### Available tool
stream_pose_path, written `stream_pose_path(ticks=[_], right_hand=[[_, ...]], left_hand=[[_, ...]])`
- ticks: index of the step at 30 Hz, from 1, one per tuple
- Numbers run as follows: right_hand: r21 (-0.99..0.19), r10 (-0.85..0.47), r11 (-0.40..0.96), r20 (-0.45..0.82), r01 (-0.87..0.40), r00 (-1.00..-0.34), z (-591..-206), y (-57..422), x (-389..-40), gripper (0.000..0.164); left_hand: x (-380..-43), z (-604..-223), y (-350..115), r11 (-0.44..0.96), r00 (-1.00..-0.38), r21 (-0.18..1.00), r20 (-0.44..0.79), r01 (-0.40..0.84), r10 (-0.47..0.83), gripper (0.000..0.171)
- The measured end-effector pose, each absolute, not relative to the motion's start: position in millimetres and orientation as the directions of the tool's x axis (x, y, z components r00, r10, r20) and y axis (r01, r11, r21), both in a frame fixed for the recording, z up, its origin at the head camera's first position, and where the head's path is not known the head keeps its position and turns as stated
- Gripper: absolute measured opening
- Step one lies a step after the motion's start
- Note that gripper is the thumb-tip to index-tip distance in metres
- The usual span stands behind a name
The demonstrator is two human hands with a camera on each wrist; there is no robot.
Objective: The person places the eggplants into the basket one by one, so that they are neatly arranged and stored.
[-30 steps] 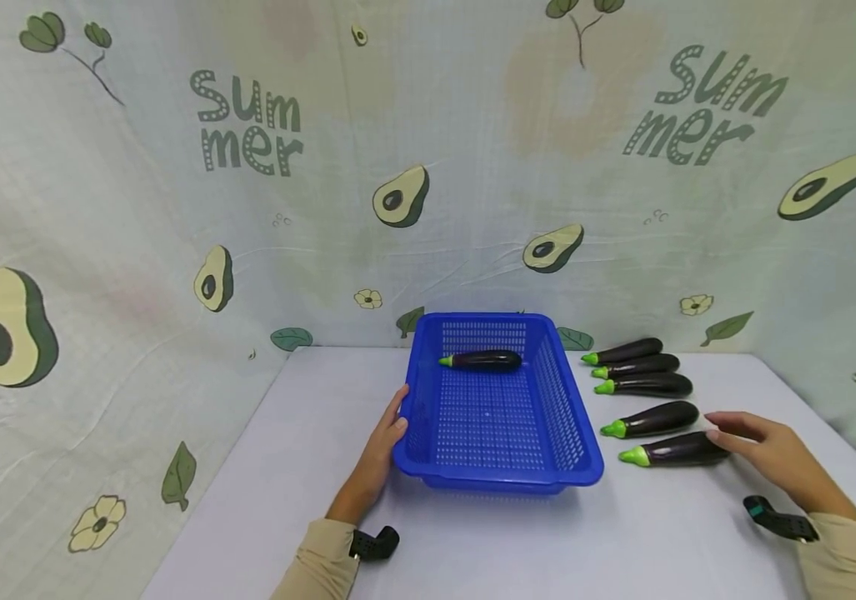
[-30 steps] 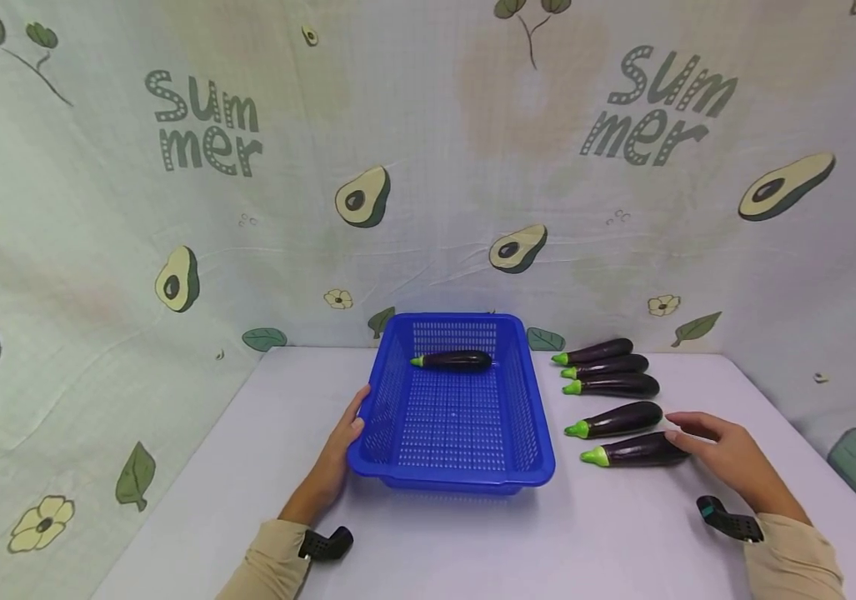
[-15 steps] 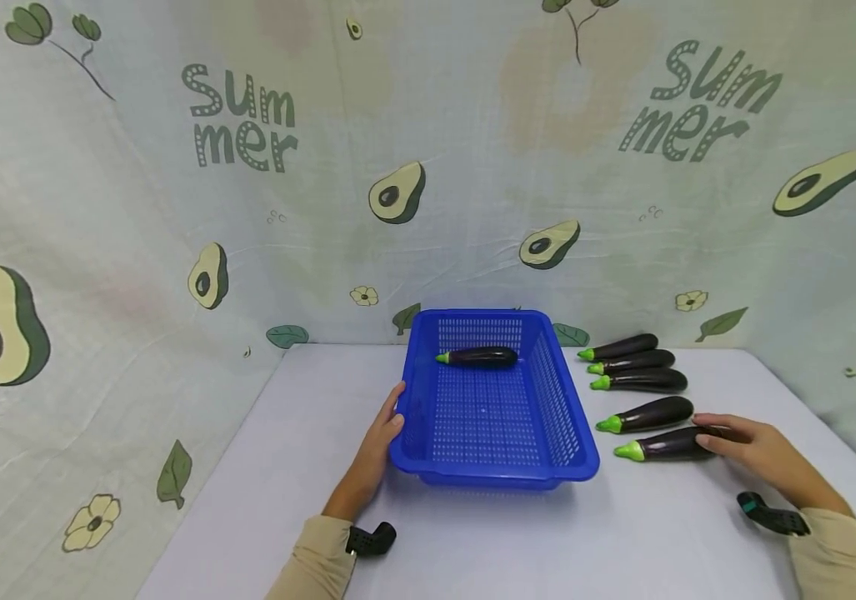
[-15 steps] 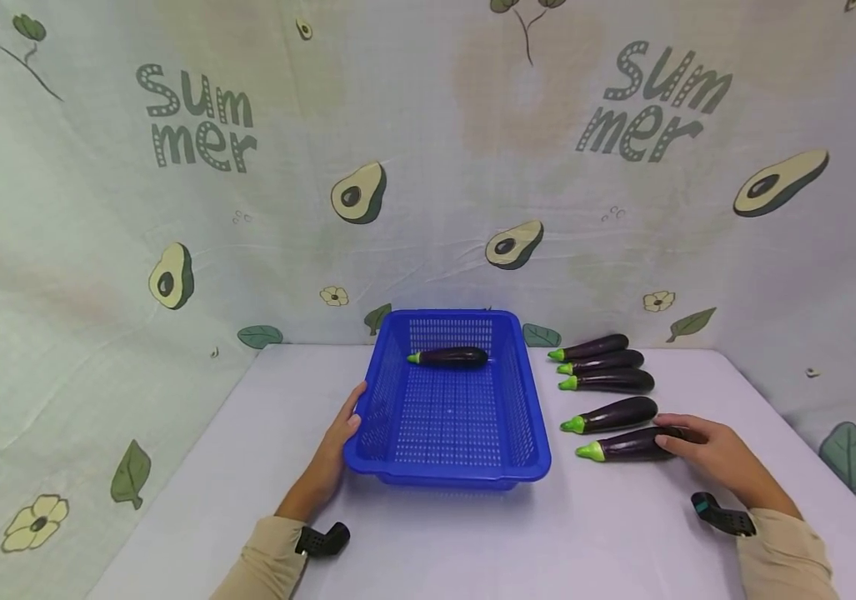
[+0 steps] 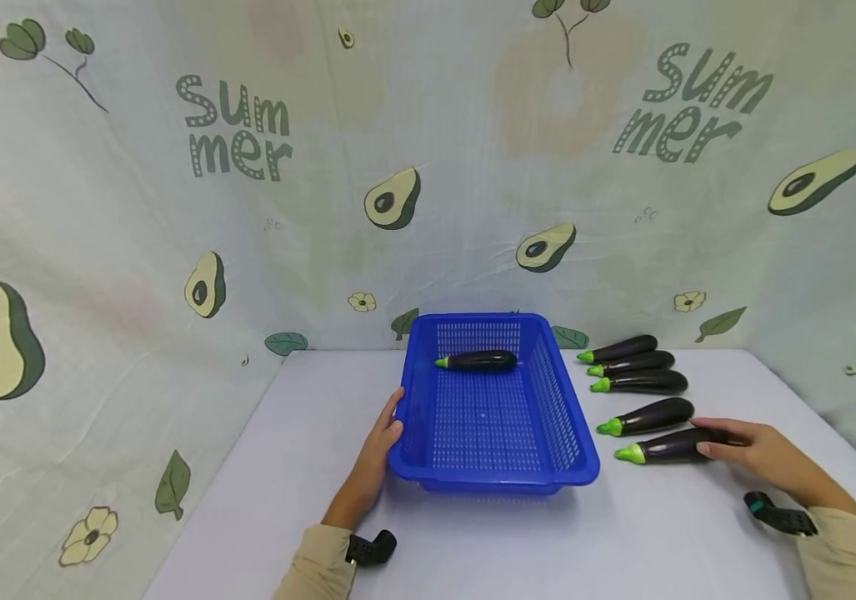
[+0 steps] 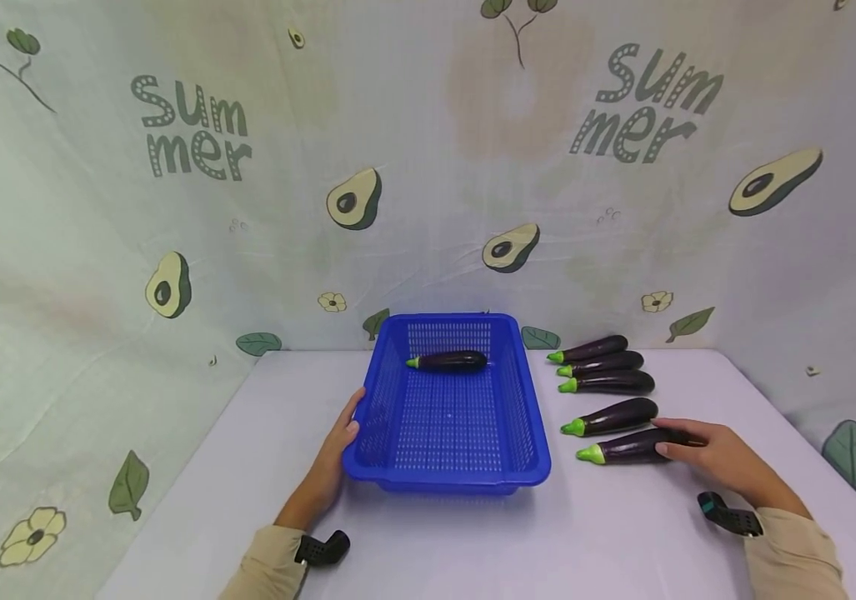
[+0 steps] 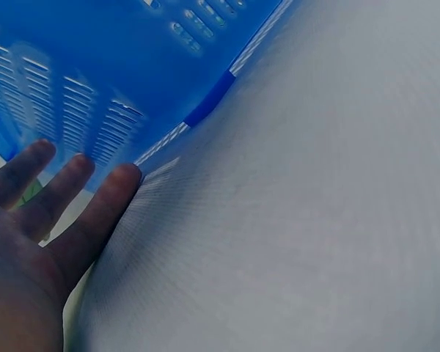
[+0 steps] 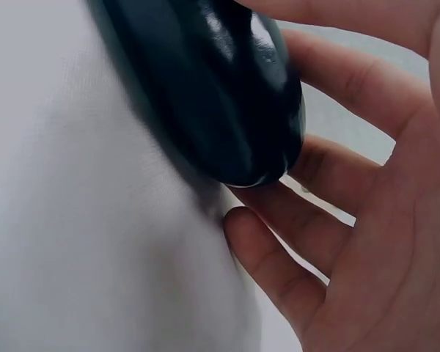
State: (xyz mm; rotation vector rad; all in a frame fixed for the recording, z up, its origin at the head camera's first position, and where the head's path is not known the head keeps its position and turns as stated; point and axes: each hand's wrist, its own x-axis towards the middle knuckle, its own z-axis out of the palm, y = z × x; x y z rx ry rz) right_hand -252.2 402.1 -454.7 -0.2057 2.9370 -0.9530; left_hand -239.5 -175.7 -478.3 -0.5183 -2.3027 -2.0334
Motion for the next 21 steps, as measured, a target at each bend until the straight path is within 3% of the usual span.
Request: stream_pose_path(ticks=[21], right_hand=[[-0.540, -0.190, 0.825, 0.011, -0.165, -0.982, -451.8, 400.7, -251.1, 0.065]], left_hand=[[-242.5, -475.7, -176.3, 0.101, -0.945, 0.962, 0.226, 0.255, 0.239, 0.056]])
